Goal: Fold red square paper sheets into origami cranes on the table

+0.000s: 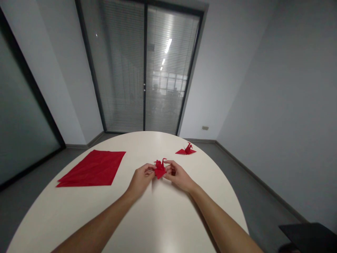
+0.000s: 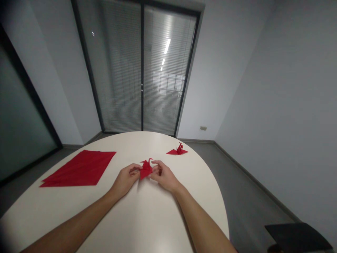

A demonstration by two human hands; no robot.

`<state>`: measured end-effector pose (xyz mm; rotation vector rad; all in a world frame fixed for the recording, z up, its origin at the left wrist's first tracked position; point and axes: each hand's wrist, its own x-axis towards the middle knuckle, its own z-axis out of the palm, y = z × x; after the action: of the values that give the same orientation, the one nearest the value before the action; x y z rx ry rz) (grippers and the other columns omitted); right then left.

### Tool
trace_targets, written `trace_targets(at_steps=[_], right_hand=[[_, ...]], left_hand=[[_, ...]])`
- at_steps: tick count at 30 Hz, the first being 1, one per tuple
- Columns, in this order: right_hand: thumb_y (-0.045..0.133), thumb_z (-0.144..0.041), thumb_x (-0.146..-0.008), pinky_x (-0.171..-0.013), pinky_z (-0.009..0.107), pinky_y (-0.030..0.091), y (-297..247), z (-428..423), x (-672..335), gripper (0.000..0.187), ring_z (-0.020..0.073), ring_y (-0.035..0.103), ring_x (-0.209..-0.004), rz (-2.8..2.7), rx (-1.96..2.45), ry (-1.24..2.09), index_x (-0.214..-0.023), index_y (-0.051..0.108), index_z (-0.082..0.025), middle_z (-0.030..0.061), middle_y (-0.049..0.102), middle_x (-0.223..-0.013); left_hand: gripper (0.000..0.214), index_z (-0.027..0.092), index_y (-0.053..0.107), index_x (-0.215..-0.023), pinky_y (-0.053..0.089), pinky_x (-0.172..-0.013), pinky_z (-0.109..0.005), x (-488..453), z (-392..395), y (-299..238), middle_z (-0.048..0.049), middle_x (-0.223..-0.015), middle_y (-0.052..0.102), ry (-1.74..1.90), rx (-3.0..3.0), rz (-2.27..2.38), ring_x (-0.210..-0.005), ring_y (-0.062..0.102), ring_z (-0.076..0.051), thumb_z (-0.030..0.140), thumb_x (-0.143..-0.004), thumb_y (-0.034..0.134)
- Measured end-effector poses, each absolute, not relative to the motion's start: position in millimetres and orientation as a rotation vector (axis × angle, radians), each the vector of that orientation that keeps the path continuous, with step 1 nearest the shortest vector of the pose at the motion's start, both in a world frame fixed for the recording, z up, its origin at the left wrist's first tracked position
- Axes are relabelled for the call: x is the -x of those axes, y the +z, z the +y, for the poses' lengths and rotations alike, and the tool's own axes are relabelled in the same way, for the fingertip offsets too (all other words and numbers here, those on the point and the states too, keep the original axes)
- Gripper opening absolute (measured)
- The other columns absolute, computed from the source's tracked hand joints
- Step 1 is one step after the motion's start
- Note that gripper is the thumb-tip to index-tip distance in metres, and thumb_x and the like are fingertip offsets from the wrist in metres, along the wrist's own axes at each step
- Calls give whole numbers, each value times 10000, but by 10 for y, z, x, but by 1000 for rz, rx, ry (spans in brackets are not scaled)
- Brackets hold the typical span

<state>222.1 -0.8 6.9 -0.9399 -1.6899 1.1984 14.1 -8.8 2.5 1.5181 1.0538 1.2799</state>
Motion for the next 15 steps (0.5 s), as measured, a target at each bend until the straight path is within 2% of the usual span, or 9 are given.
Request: trace_targets(at_steps=[4, 9, 15], right_hand=[[820, -347, -740, -754, 317, 463, 73, -23, -2159, 700, 150, 637, -737, -1592, 898, 1263, -1332, 473, -209, -7, 698, -845], [841, -336, -698, -642, 276, 430, 86, 5, -2140, 695, 135, 597, -615, -1520, 938, 1241, -1292, 505, -210, -55, 662, -700], [848, -296, -646, -692, 305, 485, 126, -27, -2133, 699, 155, 657, -679, -1528, 917, 1296, -1265, 533, -214, -6, 726, -813]], left_hand=[[232, 158, 667, -916, 563, -737, -304, -167, -80, 16, -62, -886, 741, 1307, -1485, 1012, -777, 706, -183, 293, -731, 706], [276, 164, 652, -898, 567, -739, -308, -178, -75, 19, -63, -881, 740, 1307, -1434, 1032, -775, 709, -183, 352, -722, 751], [361, 180, 621, -901, 563, -745, -320, -158, -74, 50, -44, -807, 737, 1325, -1405, 1072, -781, 720, -203, 423, -698, 794]])
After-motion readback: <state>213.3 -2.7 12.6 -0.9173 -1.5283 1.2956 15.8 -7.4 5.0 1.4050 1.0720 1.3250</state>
